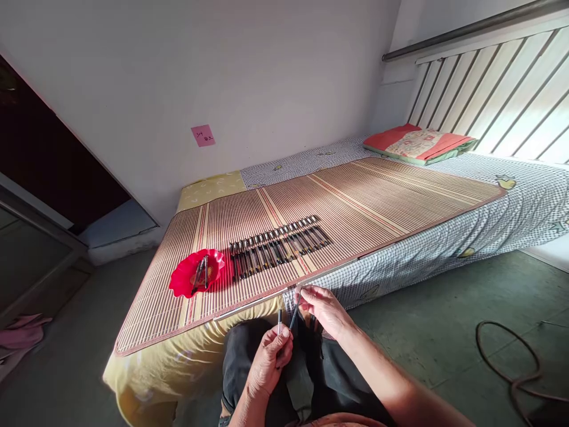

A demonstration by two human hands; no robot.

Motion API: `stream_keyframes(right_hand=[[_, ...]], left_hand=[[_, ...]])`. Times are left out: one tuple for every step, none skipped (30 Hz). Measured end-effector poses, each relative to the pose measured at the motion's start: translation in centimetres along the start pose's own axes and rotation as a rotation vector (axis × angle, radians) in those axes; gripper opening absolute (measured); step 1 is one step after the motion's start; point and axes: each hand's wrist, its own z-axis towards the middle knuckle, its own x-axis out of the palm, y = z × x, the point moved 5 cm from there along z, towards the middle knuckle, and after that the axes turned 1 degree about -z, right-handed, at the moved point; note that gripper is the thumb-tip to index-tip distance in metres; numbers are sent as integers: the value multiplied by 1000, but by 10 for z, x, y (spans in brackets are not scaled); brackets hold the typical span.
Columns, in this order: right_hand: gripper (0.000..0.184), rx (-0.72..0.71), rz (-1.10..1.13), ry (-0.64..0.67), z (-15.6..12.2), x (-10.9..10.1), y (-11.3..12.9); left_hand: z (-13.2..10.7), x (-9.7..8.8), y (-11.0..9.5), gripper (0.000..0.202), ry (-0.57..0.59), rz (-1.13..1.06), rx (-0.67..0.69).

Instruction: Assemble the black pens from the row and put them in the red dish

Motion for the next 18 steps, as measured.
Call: stream_keyframes(right_hand=[[44, 15, 27, 28, -1, 2, 1], [43, 24, 44, 49, -1, 5, 2], [43, 23, 50, 62, -2, 7, 3], [42, 13, 45, 65, -2, 9, 4], [42, -7, 32, 58, -3, 11, 6], [42, -32, 14, 44, -3, 12, 7], [41, -59, -8, 24, -4, 13, 9], [41, -85, -30, -3, -4, 13, 10], [41, -108, -56, -32, -4, 14, 11], [41, -126, -86, -56, -4, 14, 11], [42, -136, -121, -69, -3, 15, 11], [44, -138, -161, -75, -2, 17, 9], [45, -134, -203, -71, -1, 19, 6], [46, -122, -247, -57, 0, 21, 2], [46, -107, -291, -40, 0, 24, -3], [44, -98, -336, -25, 0, 26, -7], [40, -100, -382, -12, 0, 29, -11], [35, -114, -427, -1, 0, 31, -14]], left_hand=[[-1, 0, 0, 41, 8, -5, -4], [-1, 1, 0, 41, 12, -7, -5], [-2, 2, 0, 42, 15, -6, -5], [-2, 3, -1, 42, 17, -3, -3], [-3, 4, -2, 43, 16, 2, 2], [-3, 5, -3, 44, 9, 9, 9], [-3, 6, -4, 44, 0, 16, 21], [-2, 6, -5, 45, -10, 26, 37], [-2, 7, -6, 46, -24, 36, 57], [-2, 7, -7, 47, -45, 47, 77], [-2, 6, -7, 49, -72, 61, 95], [-2, 6, -8, 51, -104, 78, 109], [-2, 5, -9, 53, -140, 98, 119], [-3, 5, -9, 54, -175, 126, 126], [-4, 5, -10, 55, -205, 159, 133], [-5, 6, -12, 56, -224, 197, 139], [-6, 7, -13, 56, -236, 234, 146], [-7, 9, -15, 56, -243, 269, 153]])
